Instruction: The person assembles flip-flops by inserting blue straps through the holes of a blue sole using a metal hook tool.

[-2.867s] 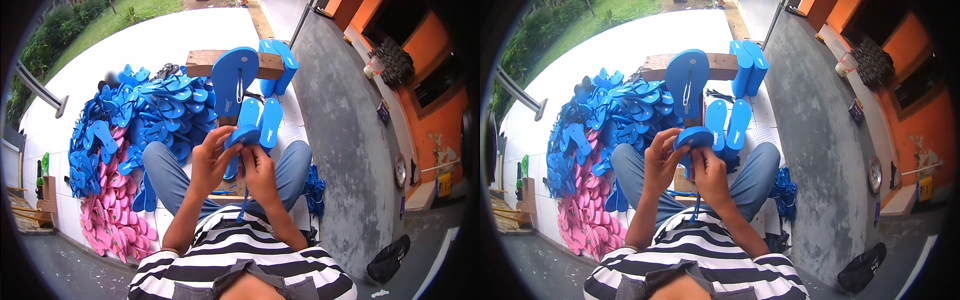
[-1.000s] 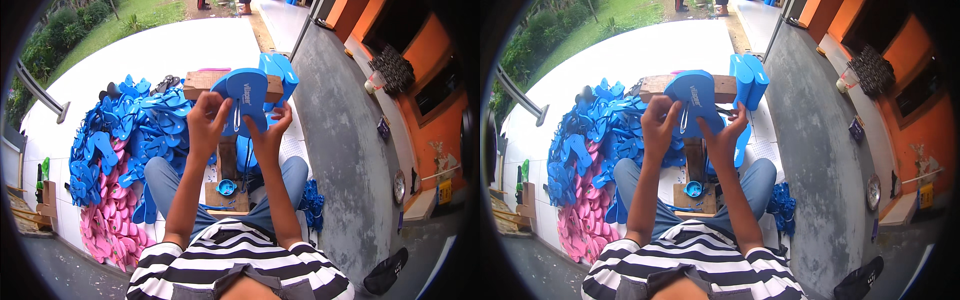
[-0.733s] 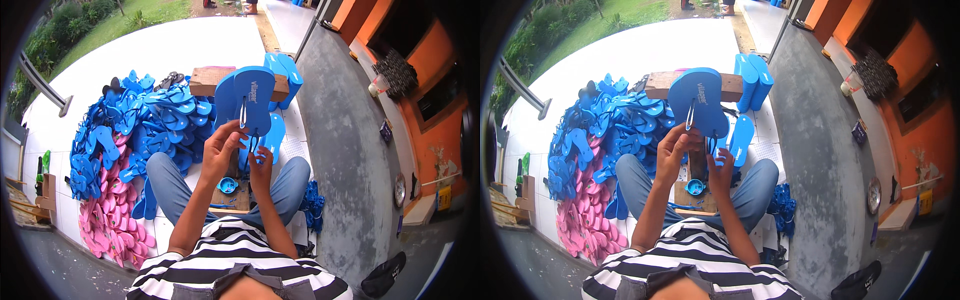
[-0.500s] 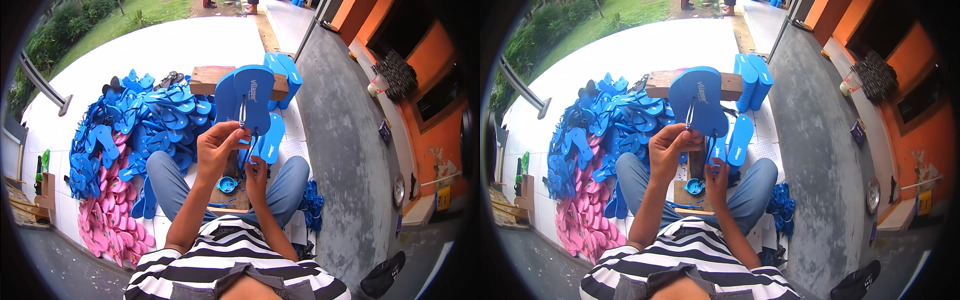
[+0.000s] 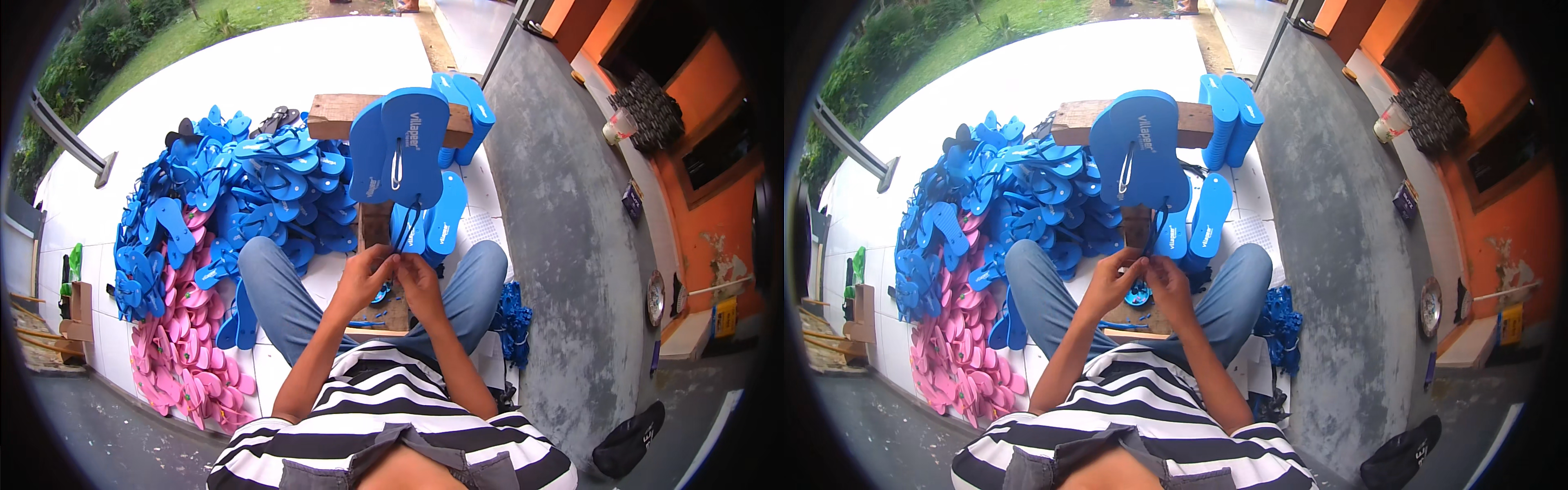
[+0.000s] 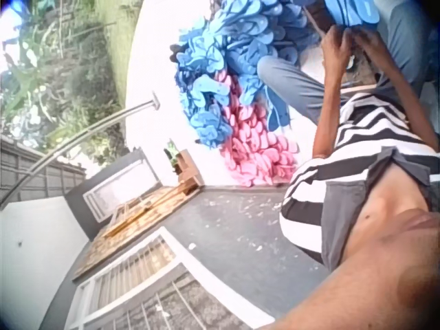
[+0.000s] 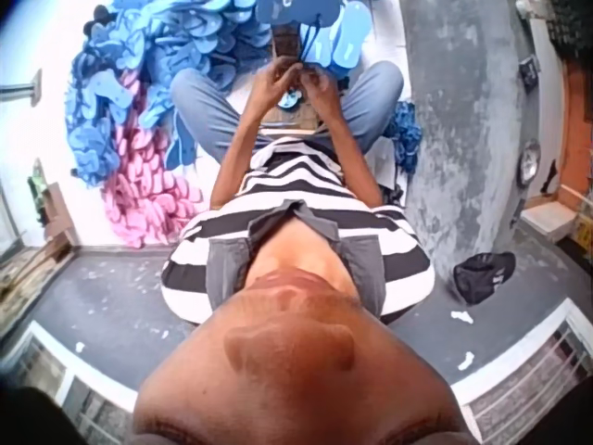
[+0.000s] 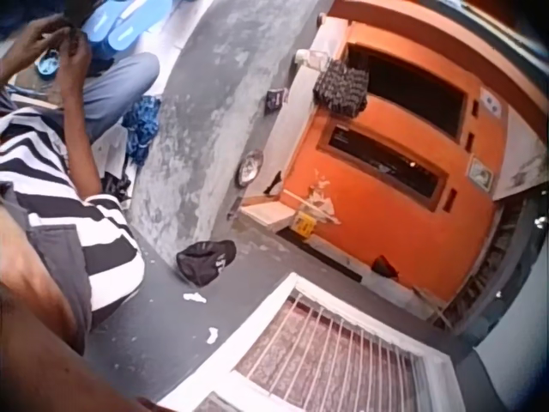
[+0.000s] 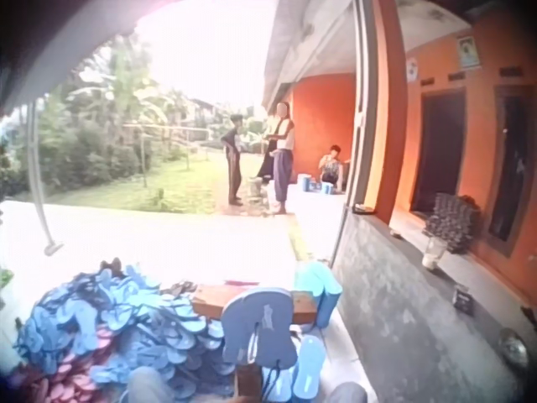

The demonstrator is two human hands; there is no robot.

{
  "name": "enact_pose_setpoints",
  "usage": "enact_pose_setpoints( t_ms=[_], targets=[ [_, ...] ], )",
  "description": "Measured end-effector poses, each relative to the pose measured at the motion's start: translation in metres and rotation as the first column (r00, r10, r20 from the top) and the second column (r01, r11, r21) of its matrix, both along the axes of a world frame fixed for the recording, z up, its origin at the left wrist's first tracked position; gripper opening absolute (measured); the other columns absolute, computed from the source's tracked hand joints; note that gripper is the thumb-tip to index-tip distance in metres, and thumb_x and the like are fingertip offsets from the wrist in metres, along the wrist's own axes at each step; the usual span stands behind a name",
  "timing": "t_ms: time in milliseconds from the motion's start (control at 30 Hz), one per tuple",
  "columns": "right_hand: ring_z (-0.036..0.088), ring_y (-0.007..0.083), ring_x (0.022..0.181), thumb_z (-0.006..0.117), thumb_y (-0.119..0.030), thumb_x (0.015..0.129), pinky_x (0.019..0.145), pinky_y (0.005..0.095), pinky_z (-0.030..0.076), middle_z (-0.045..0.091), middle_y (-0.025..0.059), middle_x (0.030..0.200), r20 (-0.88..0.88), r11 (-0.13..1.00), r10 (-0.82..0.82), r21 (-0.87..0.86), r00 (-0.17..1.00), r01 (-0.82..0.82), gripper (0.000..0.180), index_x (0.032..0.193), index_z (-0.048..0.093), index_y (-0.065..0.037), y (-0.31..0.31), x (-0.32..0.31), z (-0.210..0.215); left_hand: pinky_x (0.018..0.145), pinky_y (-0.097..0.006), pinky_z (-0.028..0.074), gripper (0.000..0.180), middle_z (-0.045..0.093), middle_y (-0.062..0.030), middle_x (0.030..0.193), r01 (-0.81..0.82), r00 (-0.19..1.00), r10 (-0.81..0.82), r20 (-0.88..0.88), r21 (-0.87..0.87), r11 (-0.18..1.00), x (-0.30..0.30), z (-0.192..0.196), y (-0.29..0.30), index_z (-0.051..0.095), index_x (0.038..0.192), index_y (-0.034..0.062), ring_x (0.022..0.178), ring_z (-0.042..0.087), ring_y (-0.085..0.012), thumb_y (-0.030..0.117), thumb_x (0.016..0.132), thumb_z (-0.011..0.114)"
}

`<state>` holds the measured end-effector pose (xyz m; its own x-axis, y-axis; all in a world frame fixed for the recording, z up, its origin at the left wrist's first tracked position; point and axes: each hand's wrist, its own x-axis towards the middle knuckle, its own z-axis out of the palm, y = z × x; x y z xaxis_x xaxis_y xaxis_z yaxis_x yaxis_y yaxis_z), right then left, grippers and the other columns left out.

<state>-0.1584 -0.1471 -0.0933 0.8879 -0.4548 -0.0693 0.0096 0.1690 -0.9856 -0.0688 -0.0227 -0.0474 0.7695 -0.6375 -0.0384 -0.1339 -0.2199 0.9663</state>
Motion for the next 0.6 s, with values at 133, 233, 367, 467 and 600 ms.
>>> enact_pose_setpoints(
  t_ms=[133, 233, 367, 467, 600],
  targets=[
    [0.064, 0.0085, 0.078, 0.064, -0.016, 0.096, 0.074, 0.0244, 0.051, 0.068, 0.0054, 0.088, -0.068, 0.988, -0.043, -0.150, 0.997, 0.033, 0.023, 0.111, 0.066, 0.001, -0.002, -0.015, 0.010, 0.070, -0.029, 0.056, 0.021, 0.072, -0.0120, 0.091, -0.100, 0.984, 0.080, -0.161, -0.122, 0.988, 0.000, -0.016, 0.008, 0.063, 0.107, -0.0021, 0.082, 0.070, -0.0154, 0.016, 0.098, 0.062],
    [0.063, 0.0087, 0.075, 0.063, -0.015, 0.096, 0.070, 0.0244, 0.050, 0.068, 0.0052, 0.085, -0.087, 0.981, -0.095, -0.177, 0.992, 0.078, 0.022, 0.109, 0.068, 0.002, -0.016, -0.031, 0.028, 0.068, -0.027, 0.058, 0.019, 0.072, -0.0101, 0.089, -0.077, 0.950, 0.000, -0.312, -0.233, 0.969, 0.007, -0.005, 0.019, 0.062, 0.111, -0.0023, 0.081, 0.070, -0.0142, 0.012, 0.099, 0.058],
    [0.062, 0.0114, 0.070, 0.065, -0.015, 0.095, 0.065, 0.0262, 0.048, 0.066, 0.0067, 0.079, -0.034, 0.900, -0.234, -0.386, 0.972, 0.203, 0.020, 0.106, 0.071, 0.000, -0.046, -0.038, 0.046, 0.065, -0.023, 0.056, 0.012, 0.072, -0.0066, 0.087, -0.296, 0.955, 0.290, -0.061, -0.264, 0.918, 0.034, 0.011, 0.043, 0.069, 0.102, -0.0031, 0.075, 0.068, -0.0114, 0.006, 0.094, 0.067],
    [0.064, 0.0168, 0.081, 0.066, -0.018, 0.094, 0.071, 0.0305, 0.048, 0.067, 0.0091, 0.089, -0.076, 0.812, -0.220, -0.566, 0.972, 0.140, 0.021, 0.107, 0.072, -0.004, -0.062, -0.039, 0.072, 0.075, -0.023, 0.054, 0.010, 0.072, -0.0082, 0.090, -0.245, 0.943, 0.322, 0.087, -0.472, 0.847, 0.047, 0.037, 0.042, 0.070, 0.095, 0.0006, 0.090, 0.066, -0.0115, 0.004, 0.087, 0.074],
    [0.061, 0.0170, 0.105, 0.063, -0.022, 0.097, 0.089, 0.0316, 0.046, 0.067, 0.0102, 0.111, 0.047, 0.456, -0.173, -0.882, 0.984, 0.122, 0.026, 0.110, 0.070, -0.001, -0.061, -0.024, 0.103, 0.080, -0.029, 0.055, 0.012, 0.071, -0.0104, 0.093, 0.064, 0.970, 0.089, 0.228, -0.587, 0.807, 0.043, 0.066, 0.012, 0.068, 0.093, 0.0002, 0.095, 0.067, -0.0161, 0.003, 0.084, 0.076]
  ],
)
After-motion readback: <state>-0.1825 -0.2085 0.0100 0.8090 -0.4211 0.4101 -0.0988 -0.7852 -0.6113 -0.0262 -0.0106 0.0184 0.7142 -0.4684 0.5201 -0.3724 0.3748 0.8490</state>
